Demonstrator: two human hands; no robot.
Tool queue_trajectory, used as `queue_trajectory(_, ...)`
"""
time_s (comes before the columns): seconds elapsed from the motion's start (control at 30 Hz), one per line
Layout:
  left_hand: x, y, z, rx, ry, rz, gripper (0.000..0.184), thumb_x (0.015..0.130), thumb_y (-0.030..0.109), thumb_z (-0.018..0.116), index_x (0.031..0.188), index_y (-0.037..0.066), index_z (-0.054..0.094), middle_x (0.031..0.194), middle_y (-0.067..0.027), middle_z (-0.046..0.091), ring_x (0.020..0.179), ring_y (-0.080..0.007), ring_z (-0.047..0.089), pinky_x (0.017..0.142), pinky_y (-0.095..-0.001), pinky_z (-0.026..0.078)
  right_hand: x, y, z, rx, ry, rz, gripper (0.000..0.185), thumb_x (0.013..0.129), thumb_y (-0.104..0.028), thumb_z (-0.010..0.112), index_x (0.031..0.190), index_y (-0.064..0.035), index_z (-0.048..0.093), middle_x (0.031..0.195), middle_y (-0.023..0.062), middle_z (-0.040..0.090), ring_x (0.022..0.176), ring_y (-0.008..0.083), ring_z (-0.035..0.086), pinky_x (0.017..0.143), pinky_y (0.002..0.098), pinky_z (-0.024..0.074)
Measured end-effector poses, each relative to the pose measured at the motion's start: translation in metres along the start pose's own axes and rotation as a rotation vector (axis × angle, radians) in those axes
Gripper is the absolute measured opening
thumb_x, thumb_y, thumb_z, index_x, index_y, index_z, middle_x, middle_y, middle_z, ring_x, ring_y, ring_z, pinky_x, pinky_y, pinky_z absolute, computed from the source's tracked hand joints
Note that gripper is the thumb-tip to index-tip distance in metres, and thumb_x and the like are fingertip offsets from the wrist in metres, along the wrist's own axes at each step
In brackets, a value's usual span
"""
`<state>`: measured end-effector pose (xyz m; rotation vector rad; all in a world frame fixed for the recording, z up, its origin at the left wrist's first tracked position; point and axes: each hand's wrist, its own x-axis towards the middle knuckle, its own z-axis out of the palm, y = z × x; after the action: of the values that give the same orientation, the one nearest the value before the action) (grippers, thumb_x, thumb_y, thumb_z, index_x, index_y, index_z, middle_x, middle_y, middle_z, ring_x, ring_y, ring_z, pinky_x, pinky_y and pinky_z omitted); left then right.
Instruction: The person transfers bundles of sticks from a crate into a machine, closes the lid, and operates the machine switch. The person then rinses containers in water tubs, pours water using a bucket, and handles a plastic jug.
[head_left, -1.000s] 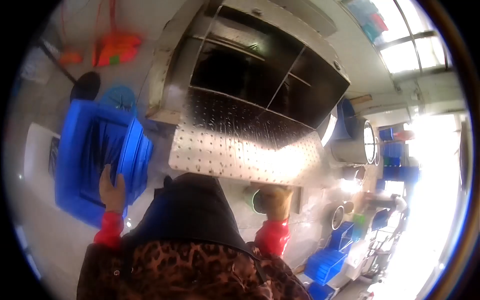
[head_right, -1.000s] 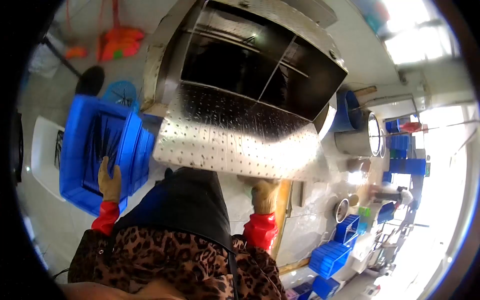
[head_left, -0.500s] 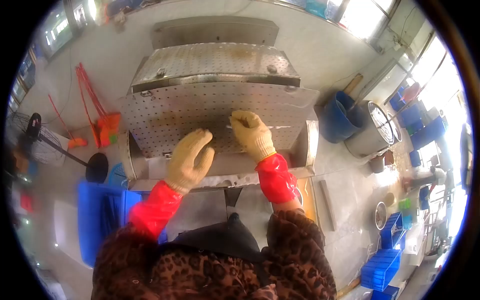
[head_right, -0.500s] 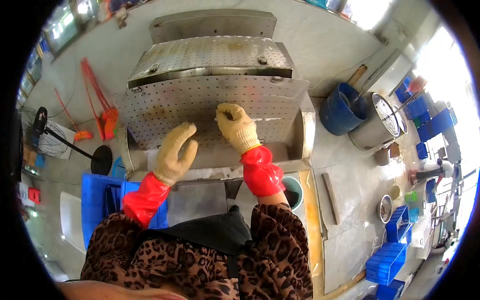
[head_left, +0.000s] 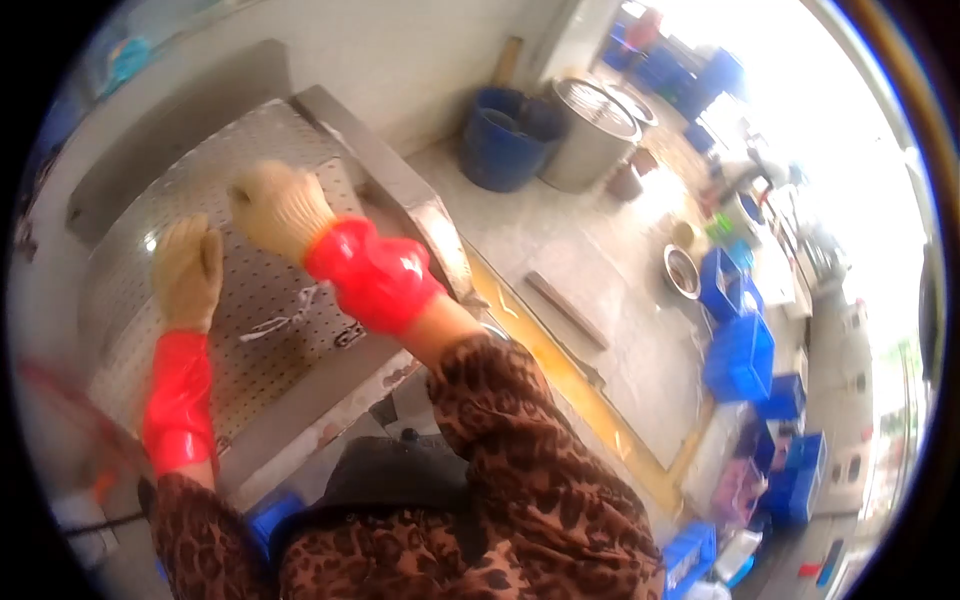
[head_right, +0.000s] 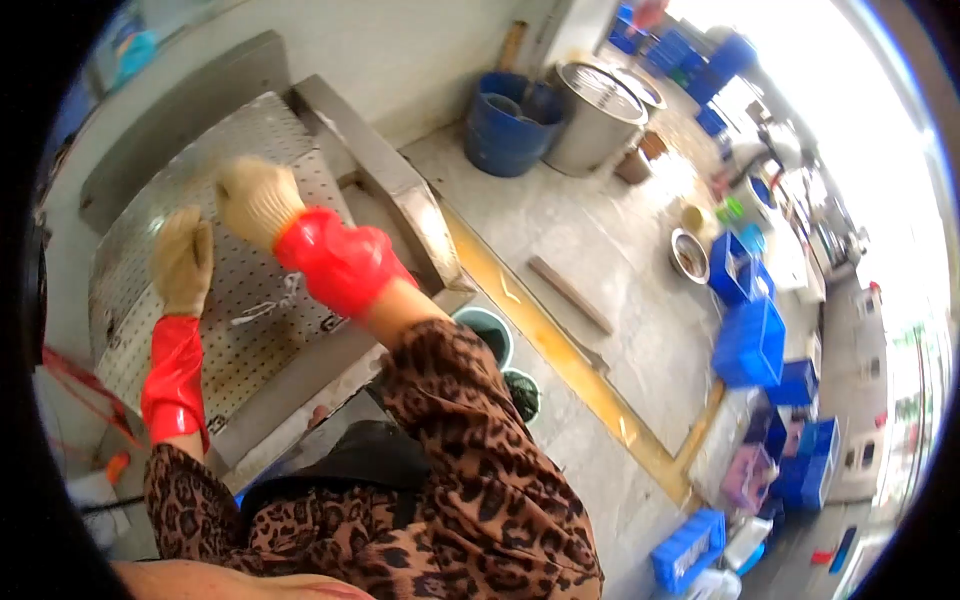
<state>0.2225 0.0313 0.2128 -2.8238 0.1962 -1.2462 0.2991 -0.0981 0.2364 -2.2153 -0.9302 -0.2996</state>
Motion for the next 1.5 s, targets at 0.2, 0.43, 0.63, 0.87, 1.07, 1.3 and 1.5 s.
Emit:
queue_trajectory(0.2,0.006,-0.001,-0.008,-0.031,0.103,0.108,0.023,0.082,0.019,0.046,0.089,-0.001,0.056,0.089,-0.0137,0.057,0.083,-0.0273,0.054,0.075,-0.0327,0.042,0.069,0.026,-0.002,-0.568,-0.326,0.162,0.02,0.068,-0.017,0.049,0.079,-0.0086,0.063,0.08,0.0072,0.06,0.074,0.0203,0.058,0.057,0.0339,0.0451)
queue_trajectory(0.43,0.023,0.028,-0.002,-0.045,0.091,0.11,0.024,0.081,0.018,0.047,0.087,-0.004,0.056,0.086,-0.0173,0.058,0.079,-0.0289,0.056,0.072,-0.0337,0.044,0.077,0.024,-0.024,-0.515,-0.597,0.11,0.03,0.067,-0.019,0.05,0.093,-0.0087,0.059,0.096,0.0069,0.056,0.09,0.02,0.053,0.069,0.035,0.0426)
queue_trajectory(0.63,0.025,0.031,-0.001,0.005,-0.007,0.099,0.019,0.079,0.018,0.051,0.084,0.0,0.055,0.08,-0.0128,0.057,0.071,-0.0257,0.055,0.065,-0.0317,0.044,0.065,0.043,-0.045,-0.252,-0.572,0.248,0.027,0.07,-0.019,0.05,0.092,-0.0045,0.058,0.094,0.0117,0.057,0.077,0.0227,0.058,0.063,0.0354,0.0473)
queue_trajectory(0.87,-0.046,-0.058,0.051,-0.162,0.018,-0.134,0.02,0.072,0.023,0.053,0.082,0.005,0.052,0.082,-0.0084,0.054,0.079,-0.0232,0.052,0.067,-0.032,0.042,0.004,0.044,0.007,0.55,-0.158,0.201,0.031,0.073,-0.012,0.059,0.1,0.0014,0.053,0.089,0.0077,0.057,0.082,0.011,0.052,0.072,0.0219,0.0411)
queue_trajectory(1.07,-0.047,-0.081,0.063,-0.191,-0.064,-0.175,0.026,0.07,0.025,0.053,0.083,0.003,0.052,0.084,-0.0084,0.054,0.08,-0.0223,0.051,0.071,-0.0318,0.042,-0.002,0.053,0.046,0.481,-0.04,0.134,0.027,0.069,-0.009,0.064,0.094,-0.0016,0.057,0.086,0.0038,0.056,0.077,0.0087,0.051,0.071,0.0221,0.0409)
queue_trajectory(1.3,-0.041,-0.125,0.081,-0.192,0.01,-0.15,0.025,0.069,0.023,0.054,0.081,0.002,0.052,0.083,-0.009,0.054,0.078,-0.0218,0.051,0.07,-0.0313,0.042,0.074,0.059,0.098,0.216,0.218,-0.031,0.017,0.069,-0.013,0.066,0.08,-0.0019,0.059,0.073,0.0033,0.057,0.066,0.009,0.051,0.062,0.0224,0.0426)
queue_trajectory(1.5,-0.052,-0.073,0.023,-0.153,0.232,-0.11,0.018,0.064,0.021,0.056,0.067,0.004,0.051,0.067,-0.0059,0.051,0.066,-0.0209,0.051,0.063,-0.0303,0.041,0.071,0.055,0.06,0.3,-0.149,0.244,0.026,0.071,-0.027,0.063,0.078,-0.0016,0.059,0.062,0.0007,0.053,0.057,0.0065,0.046,0.053,0.0191,0.0388)
